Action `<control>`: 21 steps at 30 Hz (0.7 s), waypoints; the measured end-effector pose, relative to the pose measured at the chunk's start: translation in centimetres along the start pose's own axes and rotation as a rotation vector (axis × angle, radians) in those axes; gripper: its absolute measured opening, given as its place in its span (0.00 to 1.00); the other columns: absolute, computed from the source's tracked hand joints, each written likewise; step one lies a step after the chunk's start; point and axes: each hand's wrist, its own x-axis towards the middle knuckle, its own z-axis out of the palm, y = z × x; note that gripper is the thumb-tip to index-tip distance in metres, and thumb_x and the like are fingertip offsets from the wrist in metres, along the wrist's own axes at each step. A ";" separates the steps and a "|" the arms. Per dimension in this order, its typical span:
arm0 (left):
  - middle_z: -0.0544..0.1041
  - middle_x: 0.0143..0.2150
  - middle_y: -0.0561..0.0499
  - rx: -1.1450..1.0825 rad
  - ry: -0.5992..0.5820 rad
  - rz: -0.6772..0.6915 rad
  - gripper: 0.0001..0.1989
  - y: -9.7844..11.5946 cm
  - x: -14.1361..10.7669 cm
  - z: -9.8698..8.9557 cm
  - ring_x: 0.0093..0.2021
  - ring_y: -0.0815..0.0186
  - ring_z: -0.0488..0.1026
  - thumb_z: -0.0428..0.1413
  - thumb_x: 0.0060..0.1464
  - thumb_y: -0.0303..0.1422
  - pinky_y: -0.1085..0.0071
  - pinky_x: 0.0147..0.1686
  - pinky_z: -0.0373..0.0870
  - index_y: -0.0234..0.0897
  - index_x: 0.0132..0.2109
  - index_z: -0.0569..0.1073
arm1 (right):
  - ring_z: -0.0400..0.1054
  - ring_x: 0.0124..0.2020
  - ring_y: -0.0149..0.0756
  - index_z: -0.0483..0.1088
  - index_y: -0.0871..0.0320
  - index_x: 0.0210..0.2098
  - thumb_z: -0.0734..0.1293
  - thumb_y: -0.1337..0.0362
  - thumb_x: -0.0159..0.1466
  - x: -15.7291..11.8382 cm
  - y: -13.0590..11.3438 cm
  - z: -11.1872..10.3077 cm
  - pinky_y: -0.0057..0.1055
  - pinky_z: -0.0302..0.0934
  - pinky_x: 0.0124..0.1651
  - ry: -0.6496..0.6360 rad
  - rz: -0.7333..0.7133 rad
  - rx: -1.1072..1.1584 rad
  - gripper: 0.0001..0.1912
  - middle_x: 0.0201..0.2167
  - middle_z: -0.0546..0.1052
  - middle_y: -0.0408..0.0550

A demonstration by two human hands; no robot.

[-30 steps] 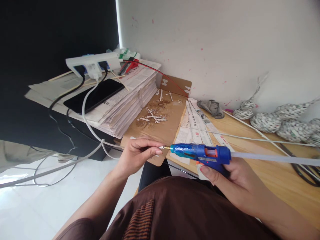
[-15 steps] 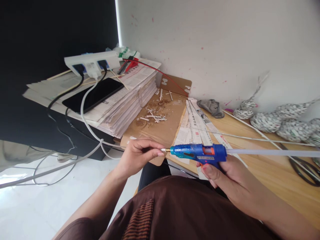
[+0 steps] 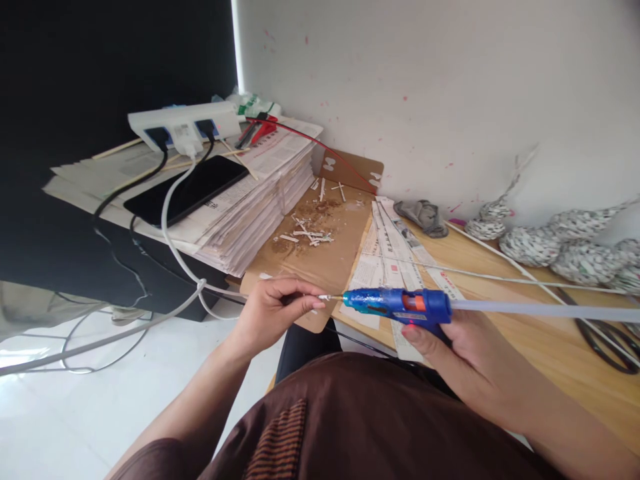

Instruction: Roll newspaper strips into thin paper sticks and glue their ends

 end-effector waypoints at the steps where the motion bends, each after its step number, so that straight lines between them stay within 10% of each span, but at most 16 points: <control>1: 0.80 0.31 0.50 -0.008 0.014 -0.016 0.05 -0.1 -0.1 -0.2 0.32 0.67 0.76 0.63 0.48 0.31 0.74 0.33 0.71 0.38 0.35 0.80 | 0.70 0.35 0.40 0.72 0.54 0.39 0.63 0.59 0.64 0.0 0.3 0.0 0.35 0.65 0.41 0.008 0.023 0.031 0.09 0.31 0.75 0.46; 10: 0.80 0.33 0.49 -0.034 0.075 -0.030 0.07 -0.3 -0.3 -1.7 0.33 0.67 0.77 0.64 0.48 0.31 0.76 0.34 0.73 0.37 0.37 0.80 | 0.68 0.25 0.30 0.66 0.58 0.35 0.62 0.56 0.65 8.5 4.3 0.9 0.26 0.64 0.25 0.167 0.450 0.999 0.11 0.28 0.72 0.45; 21: 0.81 0.32 0.49 0.023 0.122 -0.074 0.07 -0.6 -0.7 -2.1 0.30 0.67 0.77 0.63 0.48 0.32 0.77 0.28 0.73 0.37 0.37 0.80 | 0.59 0.14 0.25 0.64 0.59 0.31 0.63 0.54 0.65 20.0 8.8 2.5 0.22 0.56 0.18 0.201 0.674 0.770 0.14 0.15 0.67 0.38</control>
